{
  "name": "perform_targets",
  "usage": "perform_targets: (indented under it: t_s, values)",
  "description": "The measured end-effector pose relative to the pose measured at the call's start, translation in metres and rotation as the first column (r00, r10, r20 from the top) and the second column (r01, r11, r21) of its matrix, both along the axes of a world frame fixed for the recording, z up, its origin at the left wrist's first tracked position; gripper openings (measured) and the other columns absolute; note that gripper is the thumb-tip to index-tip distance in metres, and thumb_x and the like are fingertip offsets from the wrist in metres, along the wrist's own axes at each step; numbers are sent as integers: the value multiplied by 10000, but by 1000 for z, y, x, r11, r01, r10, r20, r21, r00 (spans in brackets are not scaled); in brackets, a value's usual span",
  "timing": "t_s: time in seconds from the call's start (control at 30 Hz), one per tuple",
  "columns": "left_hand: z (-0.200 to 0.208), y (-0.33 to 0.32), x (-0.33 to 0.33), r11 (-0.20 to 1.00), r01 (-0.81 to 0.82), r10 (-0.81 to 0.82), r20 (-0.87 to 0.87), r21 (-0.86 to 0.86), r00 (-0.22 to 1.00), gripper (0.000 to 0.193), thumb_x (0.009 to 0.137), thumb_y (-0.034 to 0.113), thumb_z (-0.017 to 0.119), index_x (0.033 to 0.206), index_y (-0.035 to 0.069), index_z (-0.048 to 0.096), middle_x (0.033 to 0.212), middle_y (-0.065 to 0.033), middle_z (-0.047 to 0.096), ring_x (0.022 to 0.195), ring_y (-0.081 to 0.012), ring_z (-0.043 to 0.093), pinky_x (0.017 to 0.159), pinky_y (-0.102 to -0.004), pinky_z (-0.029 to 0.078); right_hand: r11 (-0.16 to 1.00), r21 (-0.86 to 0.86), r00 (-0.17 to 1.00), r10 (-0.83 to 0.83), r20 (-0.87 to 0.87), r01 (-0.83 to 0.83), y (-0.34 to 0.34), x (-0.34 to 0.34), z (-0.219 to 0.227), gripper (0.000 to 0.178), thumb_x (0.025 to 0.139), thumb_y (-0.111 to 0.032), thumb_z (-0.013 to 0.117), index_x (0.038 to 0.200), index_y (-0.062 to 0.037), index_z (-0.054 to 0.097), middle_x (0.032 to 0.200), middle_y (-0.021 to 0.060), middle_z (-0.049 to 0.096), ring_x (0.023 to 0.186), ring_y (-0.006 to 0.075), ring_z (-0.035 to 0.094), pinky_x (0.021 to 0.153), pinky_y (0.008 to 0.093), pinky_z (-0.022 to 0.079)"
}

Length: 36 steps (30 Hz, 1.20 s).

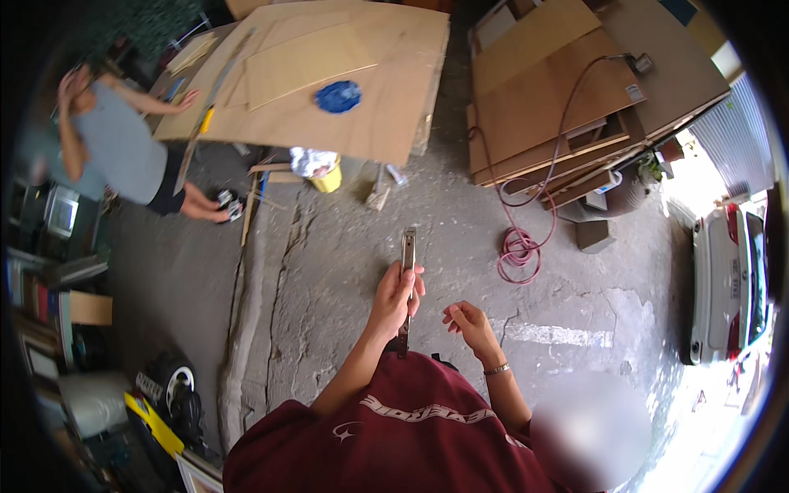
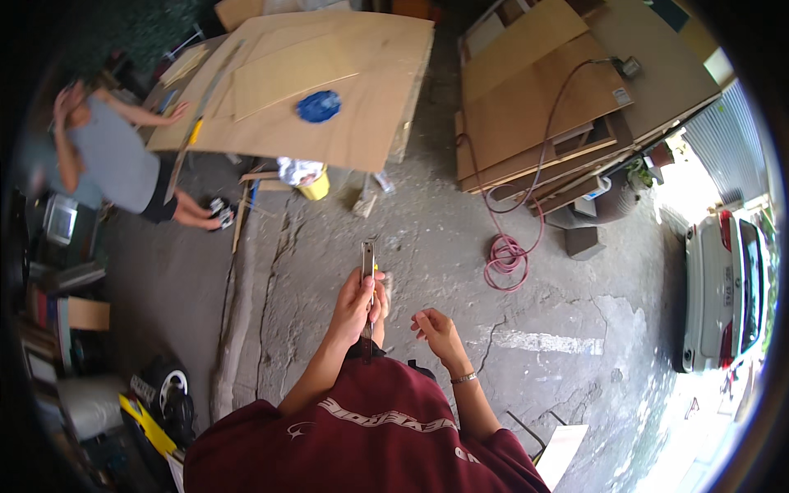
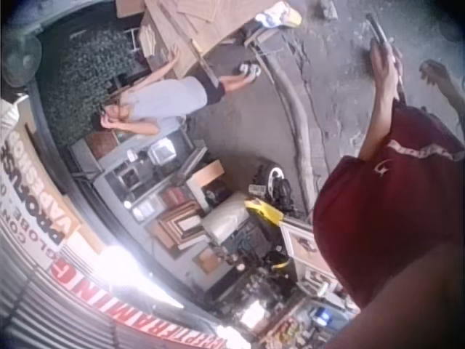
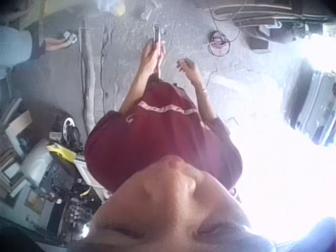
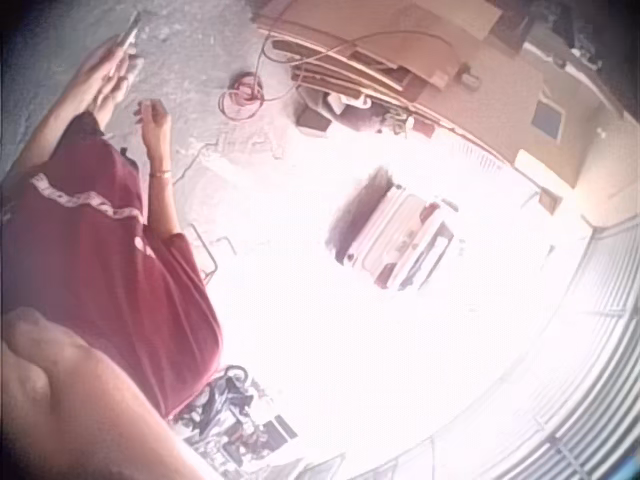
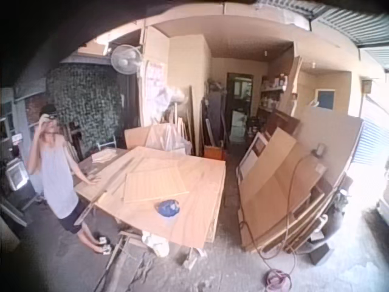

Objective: The person assembles a wooden frame by planing edges, applying tape, and attaching a wooden strip. They use a hand plane, utility knife, and tape to smooth and secure the frame components.

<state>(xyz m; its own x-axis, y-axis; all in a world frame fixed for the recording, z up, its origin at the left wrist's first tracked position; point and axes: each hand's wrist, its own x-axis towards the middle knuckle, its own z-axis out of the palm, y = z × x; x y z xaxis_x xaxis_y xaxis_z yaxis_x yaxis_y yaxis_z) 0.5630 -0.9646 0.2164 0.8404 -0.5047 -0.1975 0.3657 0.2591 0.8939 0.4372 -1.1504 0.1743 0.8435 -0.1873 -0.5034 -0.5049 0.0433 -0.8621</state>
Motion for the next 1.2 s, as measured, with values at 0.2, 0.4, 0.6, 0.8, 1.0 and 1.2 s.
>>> perform_targets:
  t_s: [0.2,0.4,0.6,0.8,1.0,1.2]
  values:
    - [20,-146,142,939,244,-217,131,-243,967,344,1110,277,467,1369,49,461,835,-16,498,603,-57,439,541,-227,408,933,-198,937,-327,-122,300,-127,36,-34,340,1028,-308,564,1016,2,702,857,70,725,696,125,639,633,268,485]
    - [43,-264,260,894,378,-298,312,-240,902,434,1091,321,500,1380,9,417,905,-38,545,656,-63,457,596,-220,417,825,-170,780,-565,-270,539,-215,74,-54,336,1024,-315,590,1009,2,702,829,65,720,667,122,631,603,262,473]
    - [30,-404,369,890,417,-314,414,-187,854,449,1089,301,507,1385,-21,408,930,-56,570,655,-68,469,605,-227,419,851,-100,828,-525,-197,516,-319,214,-72,361,1037,-343,581,1008,-3,699,836,48,713,689,104,615,635,258,471]
    - [11,-532,481,943,158,-154,37,-294,987,351,1100,220,490,1395,37,437,959,-59,564,629,-71,490,581,-239,447,939,339,984,-109,140,56,-427,419,-1,474,1099,-395,466,1205,25,659,879,55,705,870,145,649,844,304,513]
    - [-35,-608,623,978,-66,43,-118,-197,992,340,1103,240,488,1384,53,448,969,-60,577,616,-73,498,554,-249,449,950,233,964,159,214,-209,-532,575,17,442,1101,-378,473,1221,9,650,859,37,705,854,111,640,840,285,497]
    - [-71,-690,797,973,-149,119,-173,-176,978,335,1109,242,465,1388,59,428,998,-72,610,636,-100,554,582,-260,489,976,115,982,181,57,-187,-616,768,2,308,1083,-242,539,1196,23,648,889,39,709,796,93,641,759,250,510]
